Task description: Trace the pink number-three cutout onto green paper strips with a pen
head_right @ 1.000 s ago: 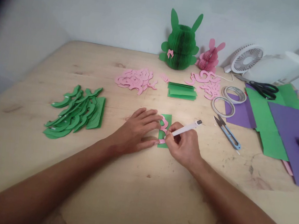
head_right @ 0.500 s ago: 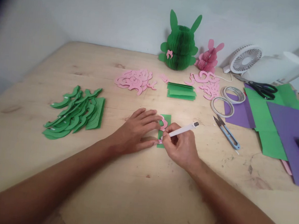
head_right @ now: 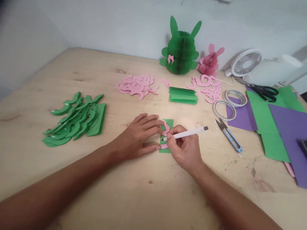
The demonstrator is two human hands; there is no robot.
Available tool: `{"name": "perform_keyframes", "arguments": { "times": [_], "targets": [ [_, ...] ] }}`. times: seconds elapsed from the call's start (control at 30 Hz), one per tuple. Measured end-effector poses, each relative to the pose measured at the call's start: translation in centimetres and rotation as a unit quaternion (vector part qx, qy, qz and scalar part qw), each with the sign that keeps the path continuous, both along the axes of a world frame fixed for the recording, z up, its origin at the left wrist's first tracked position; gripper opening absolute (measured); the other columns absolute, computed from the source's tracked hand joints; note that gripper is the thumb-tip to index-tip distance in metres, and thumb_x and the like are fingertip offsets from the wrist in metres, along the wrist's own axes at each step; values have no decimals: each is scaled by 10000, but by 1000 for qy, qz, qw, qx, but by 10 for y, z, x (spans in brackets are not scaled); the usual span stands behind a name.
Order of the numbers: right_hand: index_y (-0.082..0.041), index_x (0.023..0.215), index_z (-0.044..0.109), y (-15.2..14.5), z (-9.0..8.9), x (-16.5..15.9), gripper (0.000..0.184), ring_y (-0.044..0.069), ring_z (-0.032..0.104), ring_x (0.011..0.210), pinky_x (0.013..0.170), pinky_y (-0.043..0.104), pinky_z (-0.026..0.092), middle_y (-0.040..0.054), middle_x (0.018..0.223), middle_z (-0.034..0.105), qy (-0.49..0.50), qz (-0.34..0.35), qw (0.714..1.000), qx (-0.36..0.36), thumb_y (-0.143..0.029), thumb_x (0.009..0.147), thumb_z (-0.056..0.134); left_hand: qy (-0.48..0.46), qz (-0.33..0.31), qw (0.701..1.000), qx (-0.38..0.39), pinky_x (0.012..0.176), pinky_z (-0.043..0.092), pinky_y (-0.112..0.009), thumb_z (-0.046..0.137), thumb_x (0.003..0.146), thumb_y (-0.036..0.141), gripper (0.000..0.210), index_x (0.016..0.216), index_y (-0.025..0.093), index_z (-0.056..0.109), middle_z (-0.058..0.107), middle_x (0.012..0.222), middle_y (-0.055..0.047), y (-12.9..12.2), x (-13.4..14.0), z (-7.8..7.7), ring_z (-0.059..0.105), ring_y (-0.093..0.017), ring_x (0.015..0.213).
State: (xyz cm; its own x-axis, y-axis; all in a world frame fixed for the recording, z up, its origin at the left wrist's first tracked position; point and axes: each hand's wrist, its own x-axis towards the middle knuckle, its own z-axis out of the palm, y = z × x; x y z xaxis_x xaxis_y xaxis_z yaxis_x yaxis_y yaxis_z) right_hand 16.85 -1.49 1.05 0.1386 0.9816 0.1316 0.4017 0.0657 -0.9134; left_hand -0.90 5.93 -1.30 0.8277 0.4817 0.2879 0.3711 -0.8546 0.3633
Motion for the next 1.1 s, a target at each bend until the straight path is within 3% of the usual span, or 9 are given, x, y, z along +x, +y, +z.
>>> {"name": "perform_keyframes", "arguments": {
  "times": [0.2,0.5,0.6,0.73,0.83,0.9,1.0,1.1],
  "targets": [
    [-184,740,574,4,-3,4,130,106,524,481,457,222,410,-23,553,605,85,-59,995,-7,-277,830,563,8,-7,1000,-2,1084,243,-485,533,871,386,299,1104,203,576,556,1315,-73,0,0,1,391,-292,1306],
    [-183,950,599,9,-17,8,221,128,592,576,566,264,492,5,698,641,155,-43,986,52,-385,894,529,-28,-5,1000,6,1070,304,-462,525,883,395,352,1174,198,536,553,1320,-97,-3,1,5,448,-266,1269],
    [-186,982,594,10,-21,9,245,134,599,601,592,273,504,12,729,642,158,-46,984,62,-403,901,515,-62,-3,998,26,1056,336,-432,492,900,314,262,1121,184,542,574,1279,-102,-5,2,6,489,-238,1226],
    [-186,1001,590,10,-25,9,281,139,593,611,597,277,507,18,751,635,152,-62,984,75,-433,897,505,-87,38,995,42,940,434,-375,459,904,264,142,946,185,569,644,1058,-84,-7,3,5,572,-203,1040],
    [-185,1005,586,11,-26,9,316,144,592,606,586,277,507,20,749,633,144,-63,985,72,-463,891,490,-85,82,991,64,780,471,-367,398,922,244,210,783,182,543,616,782,-68,-9,2,3,575,-201,804],
    [-186,1004,583,11,-27,10,332,149,598,611,585,278,511,23,749,634,138,-69,986,67,-478,890,474,-80,107,988,75,730,473,-368,383,924,239,229,769,177,539,596,735,-67,-10,2,4,562,-204,751],
    [-181,1039,571,11,-28,12,356,158,617,629,605,287,522,32,763,647,113,-72,989,61,-478,901,433,-58,104,989,83,749,487,-364,436,898,247,169,819,178,568,629,814,-72,-16,5,5,585,-209,808],
    [-188,1070,561,10,-28,12,350,167,642,654,629,295,532,37,786,666,92,-70,992,55,-458,911,406,-38,90,991,87,861,488,-379,513,865,280,188,1009,189,594,647,1047,-87,-27,11,7,587,-226,1007]
  ]
}}
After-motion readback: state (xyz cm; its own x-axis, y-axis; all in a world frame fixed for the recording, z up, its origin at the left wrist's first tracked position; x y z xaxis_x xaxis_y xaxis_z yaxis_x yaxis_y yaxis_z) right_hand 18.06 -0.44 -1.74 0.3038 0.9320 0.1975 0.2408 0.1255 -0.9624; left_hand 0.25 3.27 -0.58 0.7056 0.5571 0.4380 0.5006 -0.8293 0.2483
